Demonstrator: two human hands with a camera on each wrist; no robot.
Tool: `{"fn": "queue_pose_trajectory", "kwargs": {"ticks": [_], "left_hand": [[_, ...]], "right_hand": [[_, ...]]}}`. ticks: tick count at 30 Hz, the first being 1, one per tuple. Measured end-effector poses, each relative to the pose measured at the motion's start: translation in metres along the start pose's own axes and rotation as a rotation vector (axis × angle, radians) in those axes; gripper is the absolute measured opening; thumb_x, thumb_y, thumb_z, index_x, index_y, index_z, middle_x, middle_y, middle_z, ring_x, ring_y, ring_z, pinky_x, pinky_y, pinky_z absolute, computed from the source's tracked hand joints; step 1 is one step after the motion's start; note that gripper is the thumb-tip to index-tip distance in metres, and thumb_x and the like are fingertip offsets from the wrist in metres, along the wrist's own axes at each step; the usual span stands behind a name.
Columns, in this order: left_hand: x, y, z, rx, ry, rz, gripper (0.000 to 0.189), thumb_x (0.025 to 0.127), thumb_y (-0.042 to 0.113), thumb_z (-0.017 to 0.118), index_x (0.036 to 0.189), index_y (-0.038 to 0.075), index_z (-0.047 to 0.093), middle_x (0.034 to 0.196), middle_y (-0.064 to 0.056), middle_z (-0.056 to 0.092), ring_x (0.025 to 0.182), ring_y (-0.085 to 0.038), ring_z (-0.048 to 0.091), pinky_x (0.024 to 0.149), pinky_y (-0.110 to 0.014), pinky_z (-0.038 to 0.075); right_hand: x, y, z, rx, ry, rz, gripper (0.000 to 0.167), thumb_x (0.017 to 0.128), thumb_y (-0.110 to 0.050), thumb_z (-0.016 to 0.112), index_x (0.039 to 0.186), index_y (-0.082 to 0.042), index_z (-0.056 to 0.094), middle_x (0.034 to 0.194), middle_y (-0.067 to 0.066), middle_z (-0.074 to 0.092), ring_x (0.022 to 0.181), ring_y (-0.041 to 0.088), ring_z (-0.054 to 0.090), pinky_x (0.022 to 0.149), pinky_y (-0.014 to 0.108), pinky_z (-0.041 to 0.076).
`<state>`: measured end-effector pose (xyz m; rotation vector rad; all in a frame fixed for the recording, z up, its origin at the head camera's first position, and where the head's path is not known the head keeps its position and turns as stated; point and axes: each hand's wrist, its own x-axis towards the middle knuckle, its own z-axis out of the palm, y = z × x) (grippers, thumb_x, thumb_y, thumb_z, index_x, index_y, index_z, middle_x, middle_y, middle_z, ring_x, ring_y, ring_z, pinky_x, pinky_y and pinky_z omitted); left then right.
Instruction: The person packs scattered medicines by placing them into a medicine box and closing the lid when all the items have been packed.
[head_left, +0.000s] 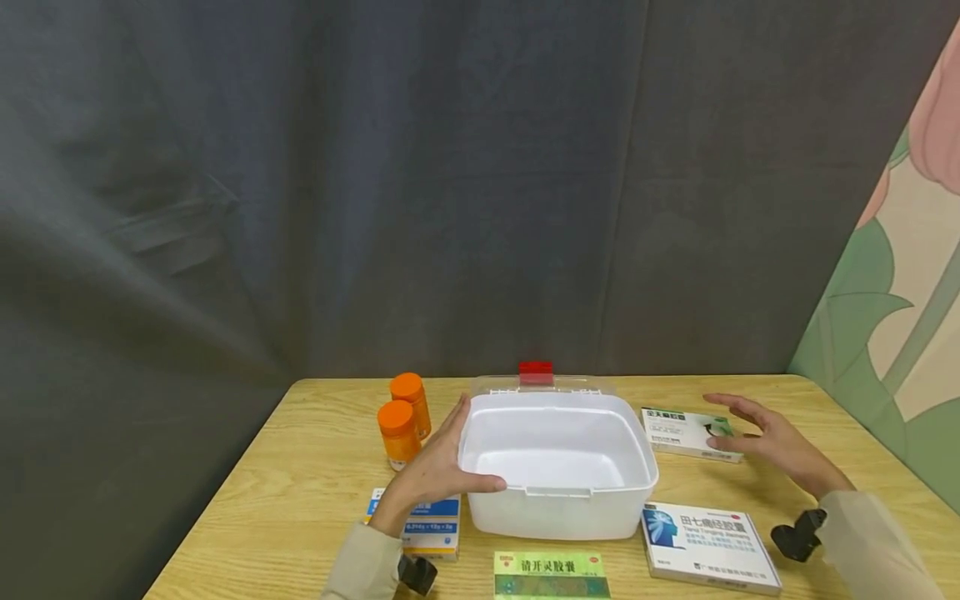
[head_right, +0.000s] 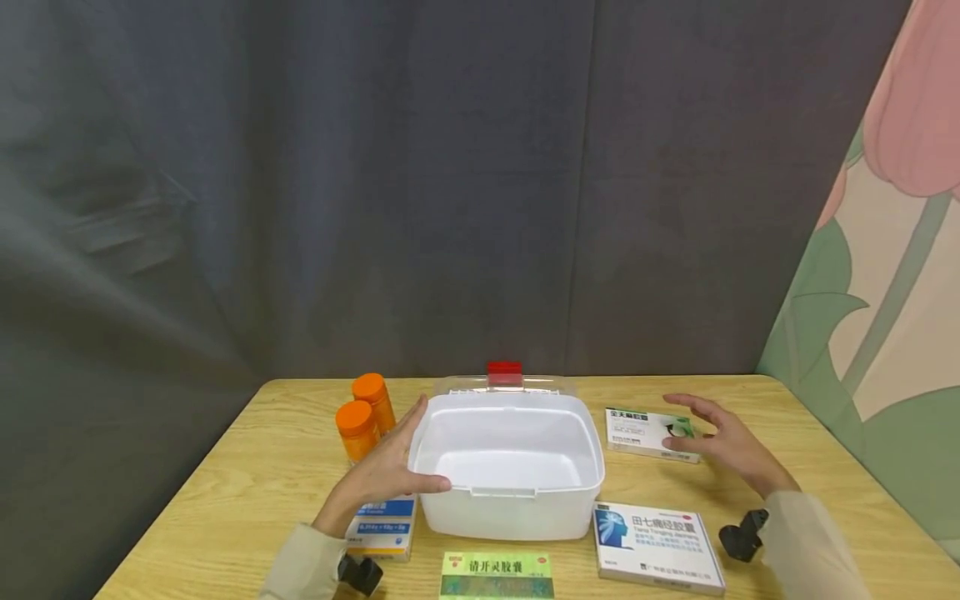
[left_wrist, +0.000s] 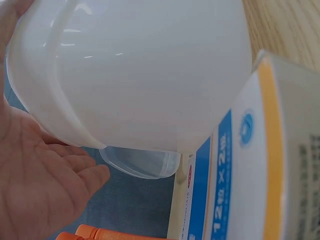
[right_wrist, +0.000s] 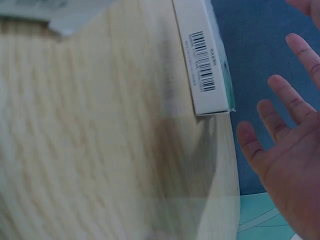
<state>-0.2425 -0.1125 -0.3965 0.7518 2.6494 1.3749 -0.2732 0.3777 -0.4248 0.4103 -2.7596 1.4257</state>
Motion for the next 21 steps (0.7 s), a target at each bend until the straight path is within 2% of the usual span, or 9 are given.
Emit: {"fn": "queue_pose_trajectory", "kwargs": {"ticks": [5, 8, 12, 16, 21], "left_hand": [[0.000, 0.000, 0.000, 0.016, -0.001, 0.005, 0.122, 0.070, 0.055, 0.081, 0.157, 0.016, 0.005, 0.162, -0.006, 0.001, 0.143, -0.032, 0.017, 0.107, -0.058, 0.027], [0.000, 0.000, -0.001, 0.010, -0.008, 0.016, 0.122, 0.070, 0.054, 0.082, 0.157, 0.016, 0.006, 0.162, -0.006, 0.001, 0.144, -0.031, 0.016, 0.107, -0.058, 0.027], [0.000, 0.000, -0.001, 0.003, -0.013, 0.020, 0.122, 0.070, 0.052, 0.083, 0.157, 0.016, 0.007, 0.161, -0.007, 0.001, 0.143, -0.031, 0.018, 0.107, -0.057, 0.028], [0.000, 0.001, -0.002, 0.004, -0.010, 0.019, 0.122, 0.069, 0.051, 0.083, 0.157, 0.014, 0.008, 0.161, -0.008, 0.003, 0.142, -0.032, 0.020, 0.107, -0.057, 0.029], [0.000, 0.001, -0.002, 0.006, -0.010, 0.018, 0.123, 0.069, 0.051, 0.084, 0.157, 0.011, 0.007, 0.161, -0.010, 0.004, 0.141, -0.032, 0.021, 0.107, -0.056, 0.029]], "right_hand": [[0.001, 0.005, 0.000, -0.015, -0.021, 0.013, 0.073, 0.088, -0.021, 0.072, 0.146, -0.001, 0.035, 0.151, 0.030, 0.021, 0.130, 0.063, 0.012, 0.086, 0.081, 0.017], [0.001, 0.011, 0.000, -0.007, -0.050, 0.007, 0.072, 0.085, -0.019, 0.074, 0.144, -0.001, 0.038, 0.150, 0.031, 0.020, 0.130, 0.061, 0.012, 0.090, 0.079, 0.016], [0.002, 0.018, 0.000, 0.007, -0.092, 0.000, 0.072, 0.083, -0.016, 0.075, 0.143, -0.001, 0.039, 0.151, 0.033, 0.017, 0.130, 0.062, 0.011, 0.094, 0.078, 0.014], [0.002, 0.020, -0.001, 0.001, -0.102, 0.043, 0.074, 0.083, -0.017, 0.076, 0.144, -0.002, 0.038, 0.151, 0.034, 0.014, 0.130, 0.063, 0.009, 0.093, 0.078, 0.013], [0.004, 0.024, -0.001, 0.010, -0.117, 0.052, 0.074, 0.082, -0.014, 0.076, 0.143, 0.001, 0.038, 0.150, 0.034, 0.016, 0.130, 0.062, 0.012, 0.094, 0.077, 0.016]]}}
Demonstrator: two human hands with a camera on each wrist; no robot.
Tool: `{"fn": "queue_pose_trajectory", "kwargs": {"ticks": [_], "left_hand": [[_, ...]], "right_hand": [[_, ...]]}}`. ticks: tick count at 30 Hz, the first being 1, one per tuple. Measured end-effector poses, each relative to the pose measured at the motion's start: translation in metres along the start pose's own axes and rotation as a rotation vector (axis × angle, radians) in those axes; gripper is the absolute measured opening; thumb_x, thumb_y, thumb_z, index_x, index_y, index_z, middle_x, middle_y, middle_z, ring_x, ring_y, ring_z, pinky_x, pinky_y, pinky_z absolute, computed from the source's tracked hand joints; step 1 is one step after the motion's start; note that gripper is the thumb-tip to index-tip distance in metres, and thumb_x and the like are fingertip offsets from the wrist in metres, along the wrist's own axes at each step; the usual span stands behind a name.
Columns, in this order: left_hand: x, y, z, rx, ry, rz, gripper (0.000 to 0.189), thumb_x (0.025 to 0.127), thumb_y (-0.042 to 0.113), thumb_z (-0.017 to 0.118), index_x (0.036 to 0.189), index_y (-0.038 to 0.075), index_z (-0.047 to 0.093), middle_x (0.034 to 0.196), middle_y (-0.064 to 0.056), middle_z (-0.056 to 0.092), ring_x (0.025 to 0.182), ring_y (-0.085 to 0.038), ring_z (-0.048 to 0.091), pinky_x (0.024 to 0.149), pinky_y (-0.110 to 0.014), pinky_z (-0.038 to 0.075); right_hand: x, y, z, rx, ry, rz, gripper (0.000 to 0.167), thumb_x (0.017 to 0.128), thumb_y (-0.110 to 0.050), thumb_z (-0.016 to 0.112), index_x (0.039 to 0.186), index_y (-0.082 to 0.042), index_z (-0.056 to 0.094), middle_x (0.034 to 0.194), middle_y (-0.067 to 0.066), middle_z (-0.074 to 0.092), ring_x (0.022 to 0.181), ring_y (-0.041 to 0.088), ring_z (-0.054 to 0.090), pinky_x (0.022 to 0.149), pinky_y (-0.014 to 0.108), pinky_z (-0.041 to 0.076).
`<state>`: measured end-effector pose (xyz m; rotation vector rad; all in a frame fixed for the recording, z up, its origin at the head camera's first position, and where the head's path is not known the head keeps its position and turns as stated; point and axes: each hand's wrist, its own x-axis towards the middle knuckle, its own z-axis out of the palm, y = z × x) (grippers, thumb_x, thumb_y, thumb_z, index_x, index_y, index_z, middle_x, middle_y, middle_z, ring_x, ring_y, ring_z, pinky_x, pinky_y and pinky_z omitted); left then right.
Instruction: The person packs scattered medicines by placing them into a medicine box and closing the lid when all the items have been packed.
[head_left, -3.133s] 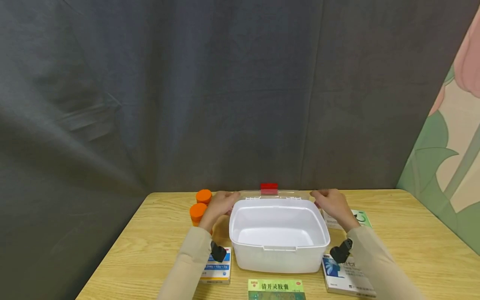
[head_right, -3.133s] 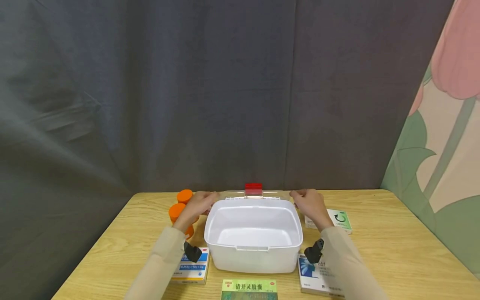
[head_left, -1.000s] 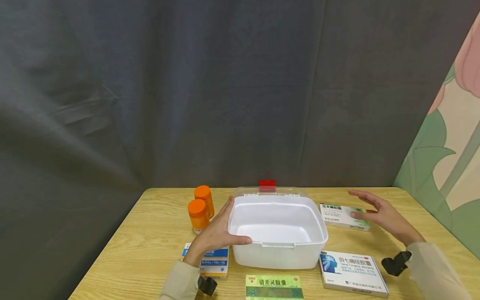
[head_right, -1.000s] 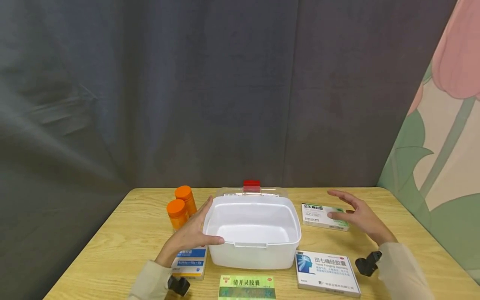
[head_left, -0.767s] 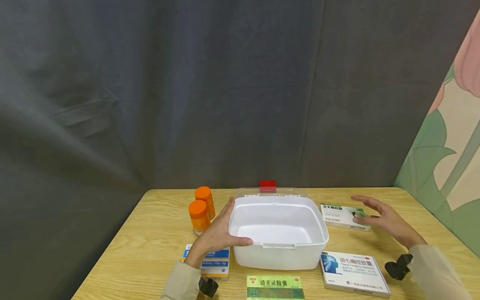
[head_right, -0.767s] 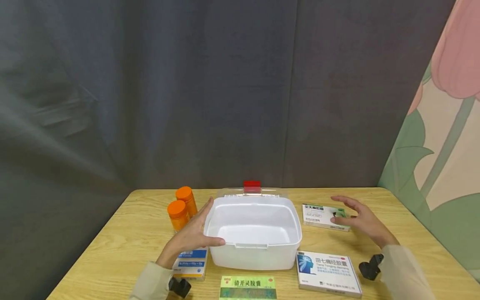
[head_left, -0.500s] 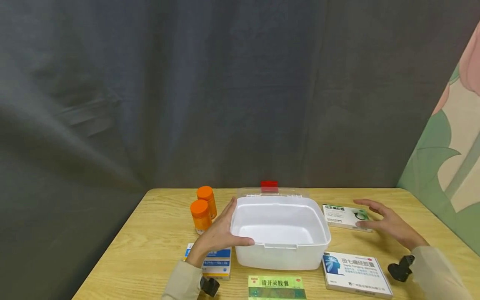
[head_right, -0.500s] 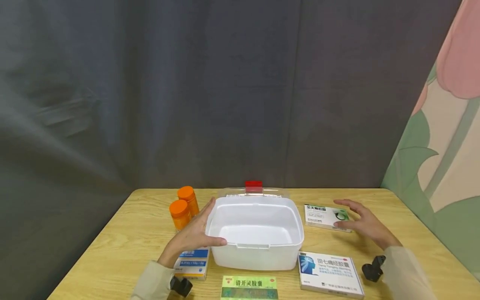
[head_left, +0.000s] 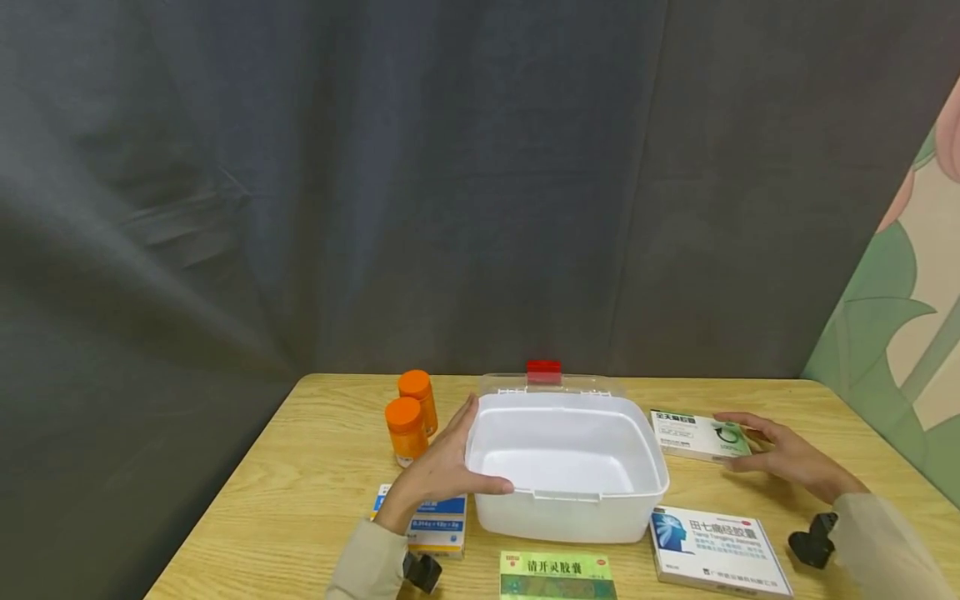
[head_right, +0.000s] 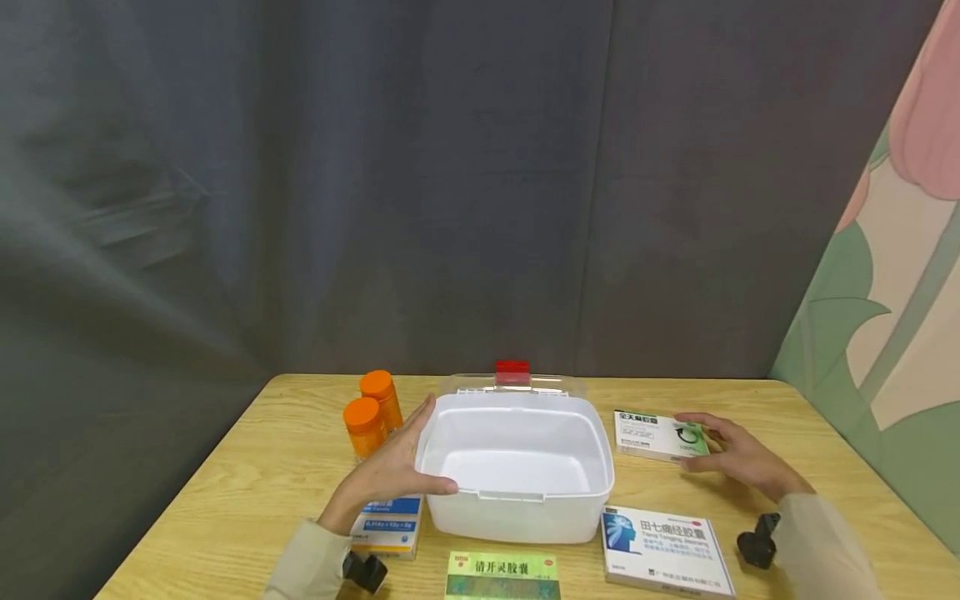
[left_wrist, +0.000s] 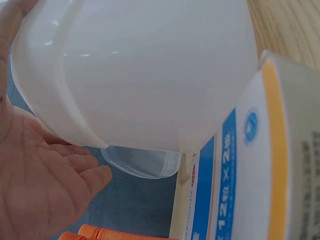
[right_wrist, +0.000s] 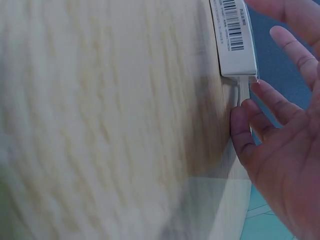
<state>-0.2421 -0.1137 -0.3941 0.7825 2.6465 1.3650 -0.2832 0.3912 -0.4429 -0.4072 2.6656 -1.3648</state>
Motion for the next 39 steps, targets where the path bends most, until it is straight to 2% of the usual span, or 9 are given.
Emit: {"fn": "queue_pose_trajectory", "kwargs": {"ticks": [7, 10, 13, 16, 20, 23, 26, 29, 39], "left_hand": [[0.000, 0.000, 0.001, -0.010, 0.000, 0.000, 0.123, 0.069, 0.052, 0.084, 0.157, 0.012, 0.007, 0.161, -0.009, 0.004, 0.142, -0.032, 0.020, 0.108, -0.056, 0.028], [0.000, 0.000, 0.001, -0.018, -0.004, -0.002, 0.122, 0.069, 0.051, 0.084, 0.157, 0.012, 0.007, 0.161, -0.008, 0.004, 0.142, -0.031, 0.020, 0.108, -0.056, 0.027], [0.000, -0.001, 0.002, -0.020, 0.000, -0.004, 0.122, 0.069, 0.050, 0.084, 0.157, 0.012, 0.007, 0.161, -0.008, 0.005, 0.141, -0.031, 0.021, 0.108, -0.056, 0.028], [-0.001, -0.001, 0.002, -0.009, 0.005, -0.011, 0.123, 0.069, 0.050, 0.083, 0.157, 0.012, 0.006, 0.161, -0.008, 0.005, 0.141, -0.031, 0.021, 0.108, -0.056, 0.027], [-0.001, -0.002, 0.001, -0.005, 0.008, -0.014, 0.123, 0.069, 0.050, 0.083, 0.157, 0.011, 0.006, 0.161, -0.009, 0.006, 0.141, -0.031, 0.022, 0.108, -0.056, 0.027], [-0.001, -0.002, 0.001, -0.008, 0.001, -0.010, 0.123, 0.070, 0.050, 0.083, 0.157, 0.011, 0.005, 0.161, -0.009, 0.005, 0.141, -0.031, 0.021, 0.108, -0.056, 0.027], [-0.002, -0.002, 0.001, -0.010, -0.006, -0.007, 0.124, 0.070, 0.051, 0.083, 0.157, 0.011, 0.004, 0.161, -0.009, 0.005, 0.142, -0.031, 0.021, 0.108, -0.055, 0.027], [-0.001, -0.003, 0.001, -0.020, -0.008, -0.003, 0.123, 0.070, 0.050, 0.083, 0.157, 0.011, 0.004, 0.161, -0.009, 0.006, 0.140, -0.031, 0.024, 0.107, -0.054, 0.029], [-0.002, -0.005, 0.001, -0.027, -0.007, 0.013, 0.122, 0.071, 0.047, 0.084, 0.157, 0.012, 0.005, 0.160, -0.010, 0.010, 0.137, -0.031, 0.030, 0.105, -0.053, 0.033]], "right_hand": [[-0.001, 0.006, -0.004, -0.033, 0.015, -0.017, 0.072, 0.081, -0.013, 0.078, 0.139, 0.007, 0.040, 0.147, 0.036, 0.022, 0.128, 0.059, 0.021, 0.095, 0.073, 0.023], [-0.003, 0.009, -0.005, -0.086, 0.030, -0.021, 0.071, 0.082, -0.016, 0.077, 0.139, 0.006, 0.042, 0.145, 0.034, 0.029, 0.127, 0.055, 0.028, 0.102, 0.047, 0.035], [-0.003, 0.013, -0.005, -0.127, 0.040, -0.023, 0.068, 0.083, -0.018, 0.077, 0.139, 0.004, 0.045, 0.143, 0.031, 0.035, 0.125, 0.049, 0.035, 0.089, 0.016, 0.040], [-0.001, 0.014, -0.005, -0.155, 0.043, -0.021, 0.066, 0.083, -0.020, 0.077, 0.137, 0.004, 0.047, 0.141, 0.030, 0.038, 0.124, 0.048, 0.037, 0.081, 0.007, 0.036], [0.001, 0.013, -0.004, -0.195, 0.048, -0.006, 0.065, 0.083, -0.023, 0.077, 0.136, 0.003, 0.049, 0.141, 0.031, 0.040, 0.124, 0.050, 0.038, 0.087, 0.018, 0.042], [0.000, 0.012, -0.003, -0.161, 0.042, 0.004, 0.066, 0.082, -0.020, 0.078, 0.135, 0.005, 0.048, 0.142, 0.035, 0.034, 0.125, 0.055, 0.032, 0.100, 0.049, 0.038], [0.000, 0.011, -0.003, -0.108, 0.032, 0.012, 0.065, 0.081, -0.017, 0.078, 0.133, 0.007, 0.047, 0.144, 0.039, 0.024, 0.126, 0.062, 0.023, 0.095, 0.073, 0.024], [-0.001, 0.011, -0.002, -0.103, 0.031, 0.025, 0.064, 0.081, -0.017, 0.078, 0.132, 0.007, 0.047, 0.145, 0.040, 0.021, 0.127, 0.063, 0.020, 0.094, 0.075, 0.021], [-0.004, 0.008, -0.001, -0.130, 0.041, 0.000, 0.062, 0.082, -0.017, 0.077, 0.132, 0.006, 0.048, 0.142, 0.037, 0.032, 0.124, 0.060, 0.030, 0.092, 0.071, 0.031]]}}
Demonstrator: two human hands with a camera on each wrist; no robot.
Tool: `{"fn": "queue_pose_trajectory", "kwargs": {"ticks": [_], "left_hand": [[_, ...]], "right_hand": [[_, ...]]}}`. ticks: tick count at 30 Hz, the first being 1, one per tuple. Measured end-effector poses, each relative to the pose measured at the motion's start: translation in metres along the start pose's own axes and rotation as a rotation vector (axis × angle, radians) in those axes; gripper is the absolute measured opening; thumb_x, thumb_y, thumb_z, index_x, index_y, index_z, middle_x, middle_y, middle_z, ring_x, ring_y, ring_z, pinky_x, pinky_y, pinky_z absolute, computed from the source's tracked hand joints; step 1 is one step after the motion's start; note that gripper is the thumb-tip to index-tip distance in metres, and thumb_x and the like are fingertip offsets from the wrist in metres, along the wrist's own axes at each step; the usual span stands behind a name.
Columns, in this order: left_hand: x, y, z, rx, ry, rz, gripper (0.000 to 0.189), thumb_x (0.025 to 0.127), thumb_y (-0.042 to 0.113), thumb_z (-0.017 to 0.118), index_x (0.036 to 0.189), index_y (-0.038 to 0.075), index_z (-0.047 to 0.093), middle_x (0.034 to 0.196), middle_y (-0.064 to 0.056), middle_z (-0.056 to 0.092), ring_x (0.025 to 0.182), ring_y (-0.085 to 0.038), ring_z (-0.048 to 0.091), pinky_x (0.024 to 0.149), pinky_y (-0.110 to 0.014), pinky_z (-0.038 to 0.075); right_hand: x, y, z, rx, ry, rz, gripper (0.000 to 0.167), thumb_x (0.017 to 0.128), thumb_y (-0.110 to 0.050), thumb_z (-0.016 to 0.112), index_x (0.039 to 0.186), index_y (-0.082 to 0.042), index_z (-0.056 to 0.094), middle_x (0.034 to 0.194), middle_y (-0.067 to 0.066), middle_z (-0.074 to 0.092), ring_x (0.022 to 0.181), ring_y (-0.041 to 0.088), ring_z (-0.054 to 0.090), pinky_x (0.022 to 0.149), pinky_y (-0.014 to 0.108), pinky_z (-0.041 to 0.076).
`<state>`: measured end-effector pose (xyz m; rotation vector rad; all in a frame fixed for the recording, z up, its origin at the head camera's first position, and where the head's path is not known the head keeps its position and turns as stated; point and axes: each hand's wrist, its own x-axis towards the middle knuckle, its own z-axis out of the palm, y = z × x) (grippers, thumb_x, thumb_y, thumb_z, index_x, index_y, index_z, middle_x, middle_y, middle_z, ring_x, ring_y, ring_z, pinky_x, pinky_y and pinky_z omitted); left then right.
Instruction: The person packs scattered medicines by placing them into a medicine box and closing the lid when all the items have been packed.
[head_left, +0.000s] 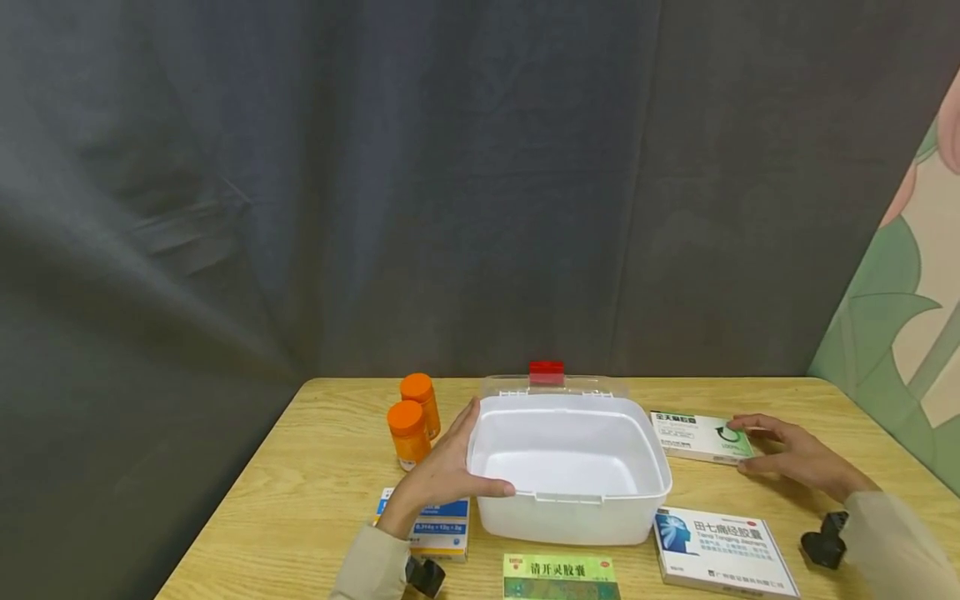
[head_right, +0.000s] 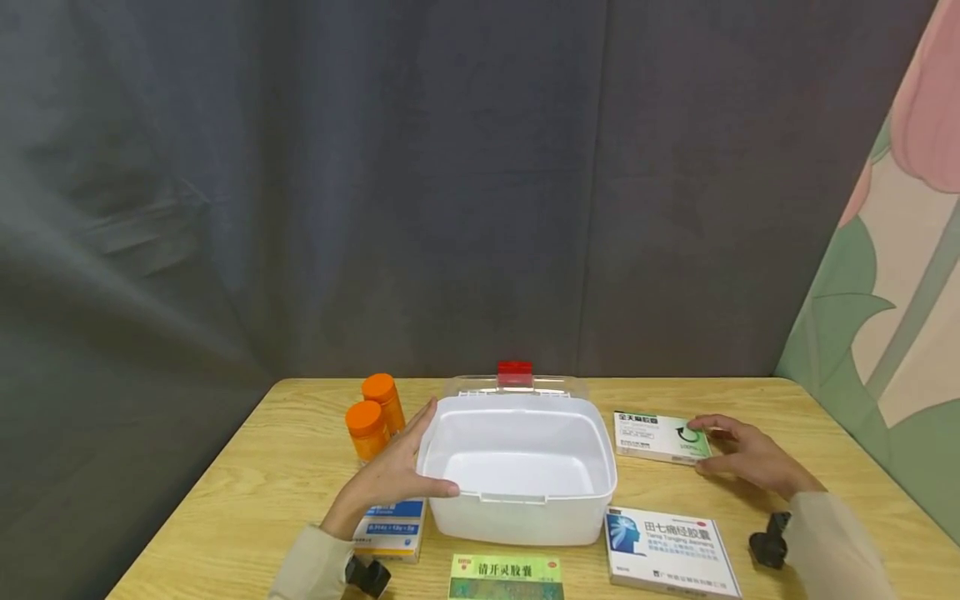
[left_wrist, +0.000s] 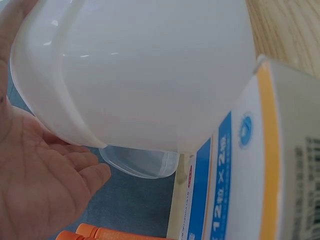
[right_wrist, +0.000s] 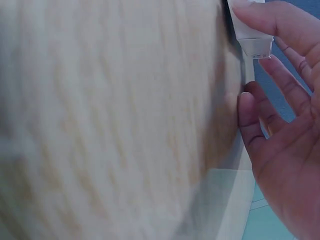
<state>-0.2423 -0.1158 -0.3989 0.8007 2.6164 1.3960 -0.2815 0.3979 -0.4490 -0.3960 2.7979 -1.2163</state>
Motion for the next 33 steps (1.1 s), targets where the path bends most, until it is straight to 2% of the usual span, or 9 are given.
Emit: {"fn": "queue_pose_trajectory", "kwargs": {"ticks": [6, 14, 22, 28, 30, 33], "left_hand": [[-0.002, 0.000, -0.001, 0.007, 0.002, -0.006, 0.123, 0.070, 0.050, 0.083, 0.157, 0.011, 0.005, 0.160, -0.011, 0.008, 0.139, -0.032, 0.027, 0.107, -0.054, 0.031], [-0.001, -0.001, -0.003, -0.002, -0.003, 0.003, 0.123, 0.070, 0.049, 0.083, 0.156, 0.010, 0.005, 0.160, -0.011, 0.008, 0.137, -0.033, 0.029, 0.106, -0.055, 0.031], [0.000, 0.000, -0.004, 0.003, -0.010, 0.000, 0.124, 0.070, 0.049, 0.084, 0.156, 0.011, 0.004, 0.160, -0.012, 0.007, 0.136, -0.032, 0.030, 0.105, -0.054, 0.033], [0.001, 0.000, -0.004, 0.019, -0.010, -0.014, 0.124, 0.070, 0.051, 0.083, 0.157, 0.011, 0.004, 0.161, -0.011, 0.006, 0.139, -0.032, 0.026, 0.106, -0.055, 0.031], [0.001, 0.000, -0.004, 0.026, -0.009, -0.018, 0.124, 0.069, 0.051, 0.083, 0.157, 0.011, 0.005, 0.161, -0.010, 0.005, 0.140, -0.032, 0.024, 0.107, -0.056, 0.029], [0.001, 0.000, -0.004, 0.036, -0.007, -0.024, 0.124, 0.070, 0.050, 0.084, 0.156, 0.011, 0.004, 0.161, -0.010, 0.005, 0.141, -0.032, 0.022, 0.107, -0.056, 0.028]], "right_hand": [[-0.005, -0.002, -0.003, 0.065, 0.003, 0.001, 0.065, 0.084, -0.018, 0.076, 0.136, 0.005, 0.045, 0.145, 0.036, 0.026, 0.124, 0.064, 0.029, 0.090, 0.072, 0.034], [-0.010, 0.001, -0.002, 0.164, 0.020, 0.030, 0.066, 0.086, -0.017, 0.075, 0.140, 0.001, 0.043, 0.146, 0.032, 0.021, 0.125, 0.065, 0.025, 0.090, 0.062, 0.044], [-0.013, -0.007, -0.001, 0.159, 0.039, 0.061, 0.068, 0.086, -0.020, 0.074, 0.142, 0.000, 0.042, 0.149, 0.035, 0.017, 0.126, 0.064, 0.024, 0.092, 0.065, 0.040], [-0.016, -0.013, 0.000, 0.196, 0.043, 0.082, 0.064, 0.088, -0.020, 0.072, 0.142, -0.001, 0.042, 0.150, 0.035, 0.013, 0.126, 0.064, 0.023, 0.091, 0.069, 0.038], [-0.017, -0.014, 0.001, 0.194, 0.051, 0.079, 0.061, 0.089, -0.020, 0.071, 0.140, -0.002, 0.044, 0.150, 0.034, 0.013, 0.126, 0.063, 0.024, 0.090, 0.067, 0.040], [-0.017, -0.016, 0.002, 0.197, 0.068, 0.065, 0.056, 0.090, -0.020, 0.071, 0.137, -0.003, 0.047, 0.150, 0.033, 0.014, 0.126, 0.061, 0.027, 0.089, 0.056, 0.045]]}}
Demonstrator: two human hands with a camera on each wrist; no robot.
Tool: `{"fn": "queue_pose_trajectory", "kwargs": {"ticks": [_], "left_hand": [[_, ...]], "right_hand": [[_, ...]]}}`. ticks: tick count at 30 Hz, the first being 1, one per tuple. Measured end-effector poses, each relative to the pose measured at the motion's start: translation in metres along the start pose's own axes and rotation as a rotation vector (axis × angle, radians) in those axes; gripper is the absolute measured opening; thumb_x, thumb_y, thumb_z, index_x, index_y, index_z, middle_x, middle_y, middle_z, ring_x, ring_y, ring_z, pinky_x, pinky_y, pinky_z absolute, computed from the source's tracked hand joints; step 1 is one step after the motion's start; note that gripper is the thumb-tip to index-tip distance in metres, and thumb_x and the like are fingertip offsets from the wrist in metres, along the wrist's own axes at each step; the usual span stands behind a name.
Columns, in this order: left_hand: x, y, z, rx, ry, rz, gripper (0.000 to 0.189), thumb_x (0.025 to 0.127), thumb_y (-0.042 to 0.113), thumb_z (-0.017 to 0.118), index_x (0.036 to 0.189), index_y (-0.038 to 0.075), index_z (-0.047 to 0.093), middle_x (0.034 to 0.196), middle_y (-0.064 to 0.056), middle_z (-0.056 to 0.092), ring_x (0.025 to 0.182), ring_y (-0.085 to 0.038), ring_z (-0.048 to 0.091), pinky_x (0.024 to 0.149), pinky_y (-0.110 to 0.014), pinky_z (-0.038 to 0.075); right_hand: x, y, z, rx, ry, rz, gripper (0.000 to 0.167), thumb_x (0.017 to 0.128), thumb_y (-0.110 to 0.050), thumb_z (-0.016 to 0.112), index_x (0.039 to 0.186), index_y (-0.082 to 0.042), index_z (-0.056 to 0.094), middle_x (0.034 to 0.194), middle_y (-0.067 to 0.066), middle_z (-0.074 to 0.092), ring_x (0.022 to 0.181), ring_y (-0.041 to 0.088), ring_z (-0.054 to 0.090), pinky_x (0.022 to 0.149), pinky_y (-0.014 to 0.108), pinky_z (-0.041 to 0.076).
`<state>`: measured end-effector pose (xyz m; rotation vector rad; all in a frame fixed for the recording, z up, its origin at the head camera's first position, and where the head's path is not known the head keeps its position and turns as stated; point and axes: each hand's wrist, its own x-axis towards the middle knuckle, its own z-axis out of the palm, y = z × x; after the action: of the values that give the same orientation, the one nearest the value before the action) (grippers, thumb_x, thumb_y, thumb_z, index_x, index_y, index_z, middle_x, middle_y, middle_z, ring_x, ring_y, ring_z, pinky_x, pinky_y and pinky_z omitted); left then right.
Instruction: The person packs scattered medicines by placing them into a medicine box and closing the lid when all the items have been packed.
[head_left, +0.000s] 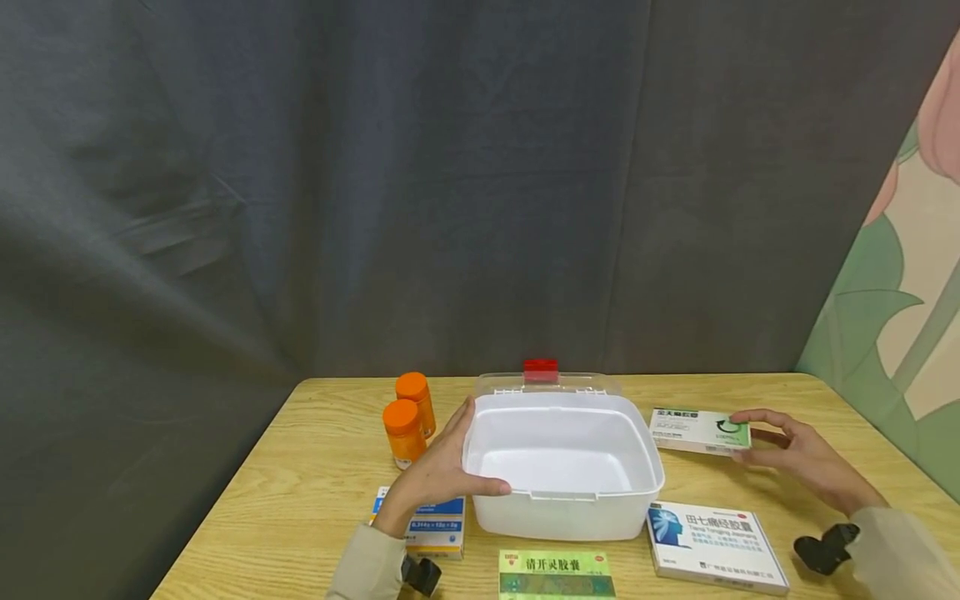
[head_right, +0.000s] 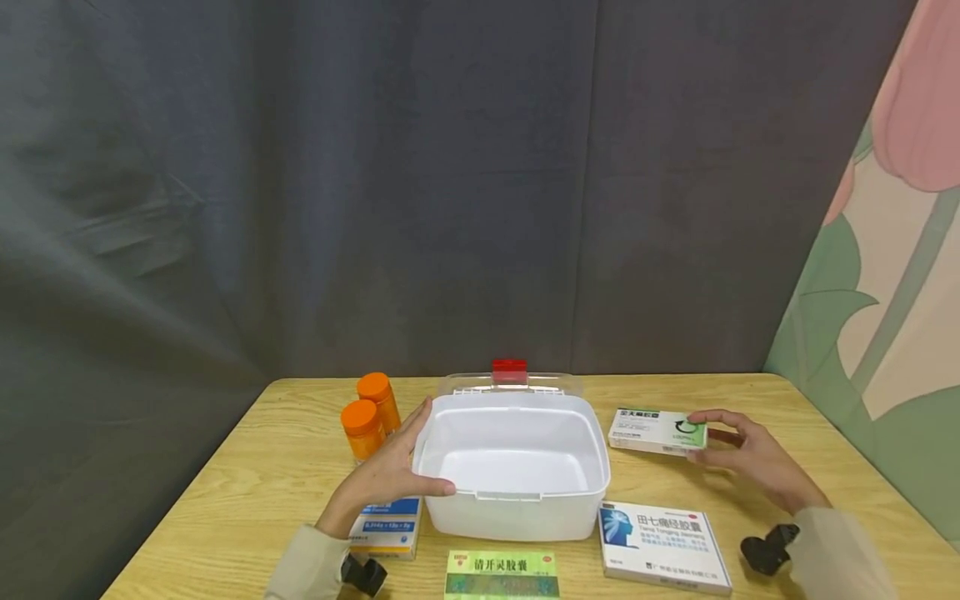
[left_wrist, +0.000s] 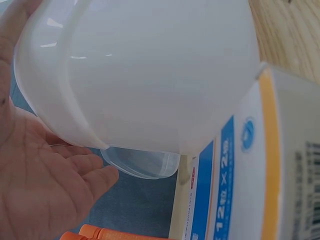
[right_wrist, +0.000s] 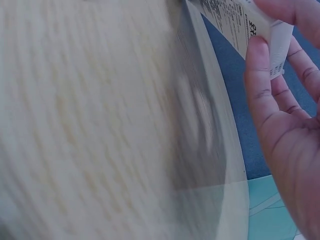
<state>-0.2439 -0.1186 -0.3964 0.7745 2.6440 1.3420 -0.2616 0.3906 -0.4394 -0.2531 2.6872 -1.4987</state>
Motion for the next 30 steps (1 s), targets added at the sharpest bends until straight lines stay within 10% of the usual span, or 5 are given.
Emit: {"fn": "queue_pose_trajectory", "kwargs": {"ticks": [16, 24, 30], "left_hand": [[0.000, 0.000, 0.000, -0.006, 0.004, 0.011, 0.125, 0.069, 0.053, 0.083, 0.156, 0.009, 0.004, 0.161, -0.012, 0.004, 0.141, -0.032, 0.022, 0.108, -0.055, 0.028], [0.000, -0.002, 0.002, -0.031, 0.000, 0.032, 0.126, 0.070, 0.054, 0.082, 0.156, 0.009, 0.002, 0.161, -0.012, 0.003, 0.140, -0.031, 0.024, 0.108, -0.055, 0.027], [-0.001, -0.002, 0.002, -0.036, 0.003, 0.006, 0.126, 0.070, 0.054, 0.082, 0.156, 0.011, 0.002, 0.161, -0.010, 0.000, 0.141, -0.032, 0.021, 0.109, -0.056, 0.026]], "right_hand": [[-0.007, -0.003, 0.011, 0.060, 0.098, -0.046, 0.051, 0.091, -0.018, 0.070, 0.137, -0.009, 0.051, 0.151, 0.019, 0.017, 0.125, 0.059, 0.026, 0.077, 0.015, 0.044], [-0.009, 0.002, 0.015, 0.088, 0.181, -0.187, 0.046, 0.090, -0.008, 0.070, 0.133, -0.005, 0.053, 0.138, -0.002, 0.036, 0.117, -0.003, 0.031, 0.084, 0.007, 0.036], [-0.011, -0.001, 0.018, 0.115, 0.190, -0.228, 0.047, 0.089, -0.004, 0.069, 0.133, -0.004, 0.053, 0.138, -0.005, 0.038, 0.117, -0.004, 0.032, 0.087, 0.008, 0.036]]}}
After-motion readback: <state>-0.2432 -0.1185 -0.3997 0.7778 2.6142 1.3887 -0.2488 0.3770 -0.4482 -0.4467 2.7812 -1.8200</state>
